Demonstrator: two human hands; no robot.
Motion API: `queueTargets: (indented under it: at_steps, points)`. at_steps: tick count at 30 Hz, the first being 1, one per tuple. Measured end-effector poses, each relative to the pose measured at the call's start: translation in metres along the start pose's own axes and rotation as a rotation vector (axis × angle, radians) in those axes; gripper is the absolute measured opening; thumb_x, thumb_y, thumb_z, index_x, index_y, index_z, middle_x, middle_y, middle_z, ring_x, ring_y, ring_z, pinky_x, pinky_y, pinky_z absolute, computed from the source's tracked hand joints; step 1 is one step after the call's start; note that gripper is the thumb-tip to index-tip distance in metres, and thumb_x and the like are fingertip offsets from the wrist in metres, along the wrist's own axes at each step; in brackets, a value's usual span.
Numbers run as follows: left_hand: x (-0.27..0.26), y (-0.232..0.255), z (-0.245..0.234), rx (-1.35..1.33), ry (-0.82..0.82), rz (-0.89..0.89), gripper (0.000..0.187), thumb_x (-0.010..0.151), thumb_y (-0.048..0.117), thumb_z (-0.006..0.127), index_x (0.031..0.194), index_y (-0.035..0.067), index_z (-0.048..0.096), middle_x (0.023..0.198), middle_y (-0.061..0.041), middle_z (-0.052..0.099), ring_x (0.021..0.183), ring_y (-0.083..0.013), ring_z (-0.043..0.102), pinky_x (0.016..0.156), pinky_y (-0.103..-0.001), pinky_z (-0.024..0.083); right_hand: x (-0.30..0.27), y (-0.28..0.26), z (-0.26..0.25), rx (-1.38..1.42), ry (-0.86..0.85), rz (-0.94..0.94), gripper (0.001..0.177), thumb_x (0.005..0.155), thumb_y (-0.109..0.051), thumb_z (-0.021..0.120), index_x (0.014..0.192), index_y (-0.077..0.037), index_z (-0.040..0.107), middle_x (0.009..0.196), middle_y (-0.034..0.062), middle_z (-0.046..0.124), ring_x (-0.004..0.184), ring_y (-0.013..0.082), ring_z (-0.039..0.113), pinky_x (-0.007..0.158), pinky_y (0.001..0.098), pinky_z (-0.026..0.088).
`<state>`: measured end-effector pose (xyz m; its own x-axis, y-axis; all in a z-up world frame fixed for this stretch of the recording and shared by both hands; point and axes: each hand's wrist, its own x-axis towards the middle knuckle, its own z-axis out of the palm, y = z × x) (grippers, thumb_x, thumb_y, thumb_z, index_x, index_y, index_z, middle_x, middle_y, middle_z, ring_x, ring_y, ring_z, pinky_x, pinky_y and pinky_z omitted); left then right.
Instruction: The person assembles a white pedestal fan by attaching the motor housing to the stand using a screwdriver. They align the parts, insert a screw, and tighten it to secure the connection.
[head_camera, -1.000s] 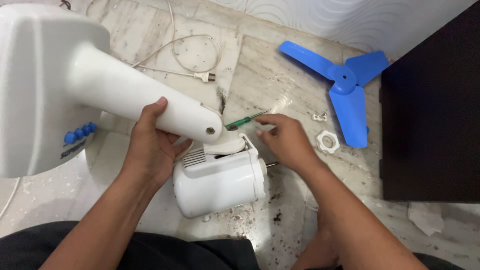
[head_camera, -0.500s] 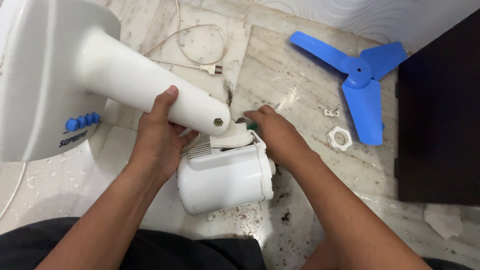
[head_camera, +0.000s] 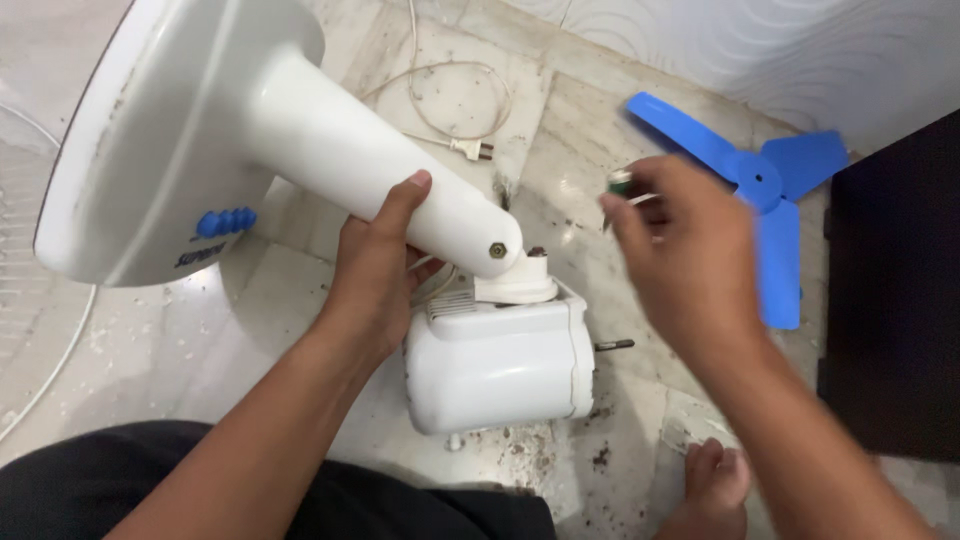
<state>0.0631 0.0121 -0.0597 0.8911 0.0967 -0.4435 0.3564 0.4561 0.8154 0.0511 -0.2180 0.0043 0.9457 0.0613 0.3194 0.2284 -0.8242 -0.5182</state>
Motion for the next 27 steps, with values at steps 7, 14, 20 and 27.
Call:
queueTargets:
  at_steps: [7, 14, 20, 27]
  points:
    - [0.002, -0.001, -0.002, 0.011, 0.014, 0.019, 0.048, 0.084, 0.045, 0.068, 0.118, 0.013, 0.060, 0.107, -0.004, 0.067, 0.098, -0.0164, 0.065, 0.083, -0.039, 0.052, -0.056, -0.067, -0.041, 0.321, 0.093, -0.001, 0.023, 0.091, 0.002, 0.070, 0.112, 0.006, 0.060, 0.104, 0.0139, 0.073, 0.095, 0.0132, 0.072, 0.084, 0.0256, 0.061]
    - [0.000, -0.002, -0.003, -0.010, -0.023, 0.062, 0.047, 0.086, 0.044, 0.069, 0.119, 0.012, 0.058, 0.107, -0.005, 0.066, 0.097, -0.0170, 0.063, 0.083, -0.038, 0.051, -0.054, -0.064, -0.011, 0.361, 0.083, -0.165, 0.022, 0.098, 0.003, 0.073, 0.116, 0.006, 0.061, 0.111, 0.0148, 0.075, 0.101, 0.0152, 0.075, 0.092, 0.0258, 0.063]
    - [0.002, 0.000, -0.001, -0.030, 0.009, 0.041, 0.045, 0.085, 0.041, 0.068, 0.119, 0.014, 0.058, 0.110, -0.004, 0.066, 0.100, -0.0157, 0.066, 0.082, -0.038, 0.054, -0.053, -0.064, -0.001, 0.185, 0.046, -0.220, 0.022, 0.090, -0.004, 0.078, 0.108, 0.002, 0.066, 0.107, 0.0116, 0.078, 0.097, 0.0154, 0.078, 0.089, 0.0279, 0.064]
    - [0.003, 0.001, -0.001, -0.031, 0.002, 0.048, 0.044, 0.087, 0.041, 0.069, 0.119, 0.013, 0.058, 0.107, -0.004, 0.066, 0.098, -0.0161, 0.065, 0.081, -0.038, 0.054, -0.050, -0.062, -0.005, 0.153, 0.068, -0.243, 0.022, 0.089, -0.006, 0.078, 0.108, 0.001, 0.068, 0.106, 0.0114, 0.078, 0.096, 0.0169, 0.078, 0.087, 0.0281, 0.064]
